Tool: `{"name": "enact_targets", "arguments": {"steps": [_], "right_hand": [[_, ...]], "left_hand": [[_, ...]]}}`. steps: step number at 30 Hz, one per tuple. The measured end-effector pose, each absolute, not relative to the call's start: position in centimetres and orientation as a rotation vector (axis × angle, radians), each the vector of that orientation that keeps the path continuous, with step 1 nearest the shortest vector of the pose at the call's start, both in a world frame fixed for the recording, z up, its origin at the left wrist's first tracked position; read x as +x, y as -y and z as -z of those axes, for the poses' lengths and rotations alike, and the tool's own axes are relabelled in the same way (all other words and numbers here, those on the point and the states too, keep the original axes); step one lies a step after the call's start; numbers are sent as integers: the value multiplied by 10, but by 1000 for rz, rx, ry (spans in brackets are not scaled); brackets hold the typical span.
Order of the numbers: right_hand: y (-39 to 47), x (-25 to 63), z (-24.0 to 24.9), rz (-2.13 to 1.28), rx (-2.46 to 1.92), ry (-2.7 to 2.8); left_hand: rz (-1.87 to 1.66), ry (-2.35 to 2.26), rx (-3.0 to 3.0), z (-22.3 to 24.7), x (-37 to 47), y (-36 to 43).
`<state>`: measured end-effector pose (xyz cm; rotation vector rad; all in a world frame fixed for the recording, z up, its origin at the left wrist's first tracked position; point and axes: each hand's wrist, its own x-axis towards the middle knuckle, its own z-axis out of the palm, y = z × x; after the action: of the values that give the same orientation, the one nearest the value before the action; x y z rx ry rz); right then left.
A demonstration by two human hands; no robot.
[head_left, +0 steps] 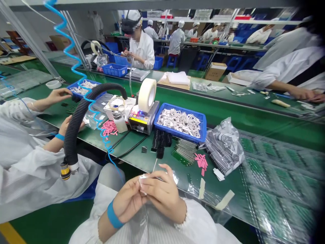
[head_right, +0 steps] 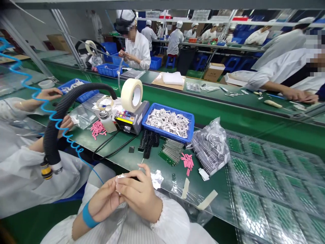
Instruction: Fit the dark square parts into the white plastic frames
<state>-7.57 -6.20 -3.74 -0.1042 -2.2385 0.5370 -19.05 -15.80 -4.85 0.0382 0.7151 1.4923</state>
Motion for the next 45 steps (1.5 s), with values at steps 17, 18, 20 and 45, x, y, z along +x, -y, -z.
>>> {"name": "enact_targets", "arguments": {"steps": [17, 18, 20, 45], "right_hand": [[-43, -3, 99, -94, -1270, 2314], [-44, -2, 98, -108, -1260, 2309], [-45, -1, 97, -141, -1235, 2306], [12, -30, 23, -1039, -480, 2045]], "left_hand": [[-1383, -829, -18, 54, -187, 146], [-1383, -827, -15, 54, -187, 146], [-1390, -815, -11, 55, -187, 146], [-1344, -663, 154, 43, -187, 149]]}}
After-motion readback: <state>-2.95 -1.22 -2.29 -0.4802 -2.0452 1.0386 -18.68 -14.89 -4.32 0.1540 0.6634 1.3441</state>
